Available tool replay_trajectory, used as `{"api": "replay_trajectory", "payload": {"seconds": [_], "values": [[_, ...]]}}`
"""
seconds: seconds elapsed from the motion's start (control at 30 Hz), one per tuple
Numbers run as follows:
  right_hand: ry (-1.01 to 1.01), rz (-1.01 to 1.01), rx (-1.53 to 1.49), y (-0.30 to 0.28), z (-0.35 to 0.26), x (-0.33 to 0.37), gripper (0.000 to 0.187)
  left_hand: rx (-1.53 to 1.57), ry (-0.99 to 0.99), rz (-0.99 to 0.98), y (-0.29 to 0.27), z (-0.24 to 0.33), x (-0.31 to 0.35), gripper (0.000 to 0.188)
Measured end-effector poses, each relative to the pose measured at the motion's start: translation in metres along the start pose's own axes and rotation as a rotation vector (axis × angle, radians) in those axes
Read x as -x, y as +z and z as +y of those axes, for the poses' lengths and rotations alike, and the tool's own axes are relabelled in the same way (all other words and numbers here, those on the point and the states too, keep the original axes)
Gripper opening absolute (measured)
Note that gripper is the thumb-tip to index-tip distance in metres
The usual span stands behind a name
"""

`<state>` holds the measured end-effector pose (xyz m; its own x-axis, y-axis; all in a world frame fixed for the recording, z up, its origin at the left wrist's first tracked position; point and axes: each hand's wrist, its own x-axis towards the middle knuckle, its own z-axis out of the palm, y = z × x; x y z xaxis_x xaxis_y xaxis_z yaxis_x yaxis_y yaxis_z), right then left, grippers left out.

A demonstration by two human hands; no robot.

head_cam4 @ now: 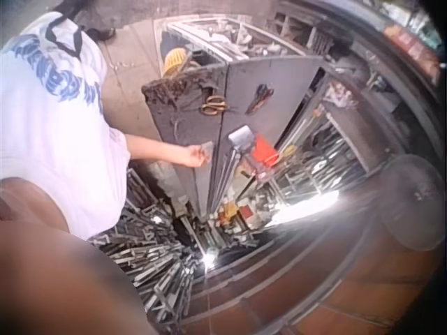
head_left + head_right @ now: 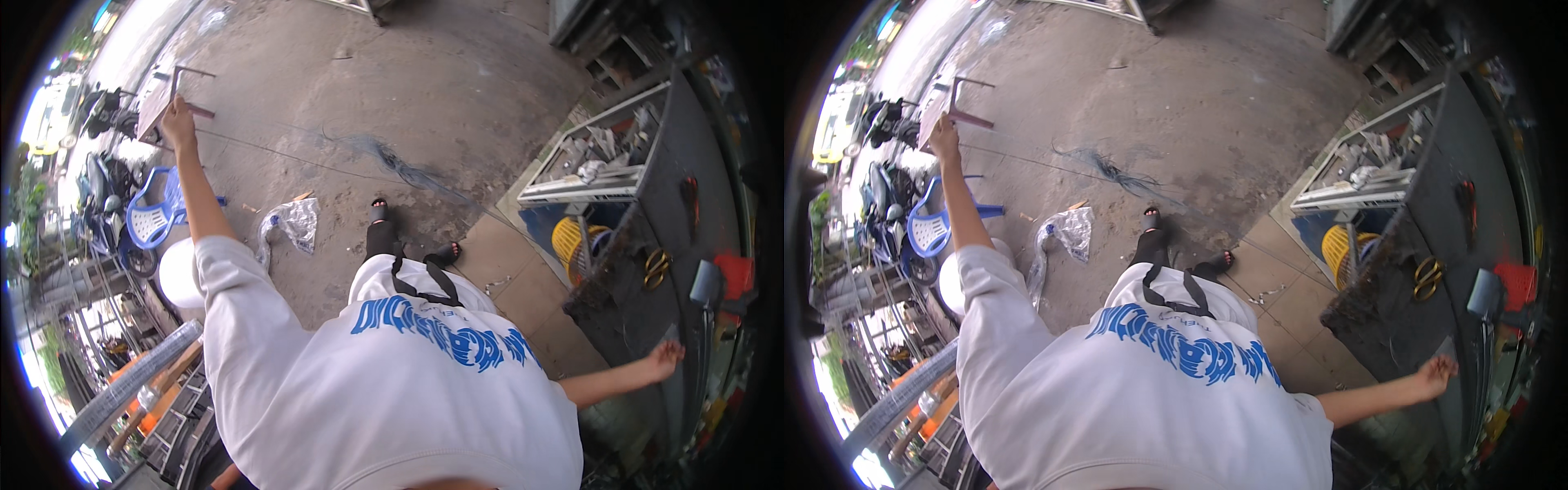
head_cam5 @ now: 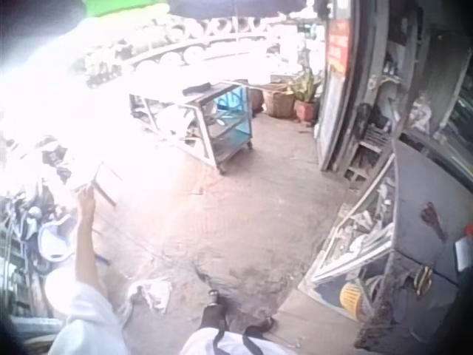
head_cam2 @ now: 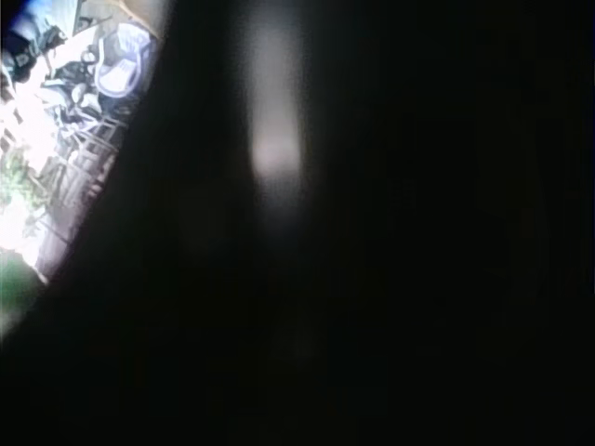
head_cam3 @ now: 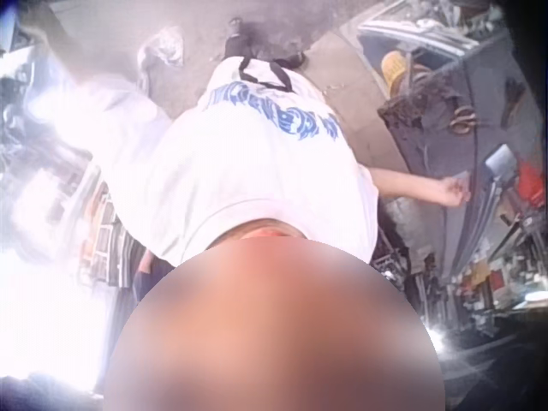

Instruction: The person cuts a strip of gray foam with scissors, then places it into a long metal frame on the workbench. They wipe the frame with a cloth and continue handling the frame and foam pieces.

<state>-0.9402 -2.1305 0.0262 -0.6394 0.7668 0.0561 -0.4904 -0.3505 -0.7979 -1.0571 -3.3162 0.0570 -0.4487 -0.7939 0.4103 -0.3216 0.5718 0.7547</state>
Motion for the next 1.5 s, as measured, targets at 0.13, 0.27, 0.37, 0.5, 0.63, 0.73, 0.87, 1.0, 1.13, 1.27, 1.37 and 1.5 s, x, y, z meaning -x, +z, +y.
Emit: {"api": "replay_trajectory", "payload": {"seconds": [0.13,0.27,0.37,0.5,0.63,0.73,0.87,1.0,1.13,1.27,1.37,1.5], "values": [[0.004,0.272,-0.282,-0.021,-0.039,-0.013,0.023,-0.241,0.008,0.111,-0.028,-0.096,-0.098,0.044],[-0.194,0.416,-0.275,-0.011,-0.049,-0.004,0.038,-0.545,-0.086,0.204,-0.075,-0.169,-0.212,0.052],[-0.05,0.384,0.183,0.021,-0.028,0.039,0.024,-0.522,-0.119,0.248,-0.099,-0.192,-0.284,0.053],[0.654,-0.159,1.022,0.149,0.053,0.148,0.056,-0.355,0.118,-0.024,-0.103,-0.164,-0.348,0.057],[0.335,-0.443,1.609,0.357,0.206,0.314,0.06,-0.369,0.387,-0.331,-0.096,-0.091,-0.317,0.041],[0.441,-1.08,0.692,0.527,0.332,0.471,0.035,-0.312,0.199,-0.847,-0.079,-0.034,-0.229,0.037],[-0.018,-1.548,0.496,0.678,0.423,0.691,0.052,-0.124,0.548,-1.448,-0.064,0.015,-0.118,0.026],[0.491,-1.879,0.539,0.684,0.426,0.707,0.026,-0.24,0.504,-1.185,-0.083,-0.001,-0.129,0.023],[0.464,-1.564,0.724,0.616,0.409,0.6,0.015,-0.214,0.363,-0.756,-0.141,-0.1,-0.219,0.027],[0.642,-1.396,0.746,0.561,0.363,0.509,0.017,-0.403,0.143,-0.445,-0.194,-0.208,-0.28,0.031],[0.593,-1.479,0.728,0.543,0.342,0.49,0.031,-0.377,0.295,-0.46,-0.204,-0.262,-0.303,0.032],[0.781,-1.512,0.584,0.541,0.337,0.491,0.035,-0.538,0.301,-0.315,-0.204,-0.345,-0.343,0.037]]}}
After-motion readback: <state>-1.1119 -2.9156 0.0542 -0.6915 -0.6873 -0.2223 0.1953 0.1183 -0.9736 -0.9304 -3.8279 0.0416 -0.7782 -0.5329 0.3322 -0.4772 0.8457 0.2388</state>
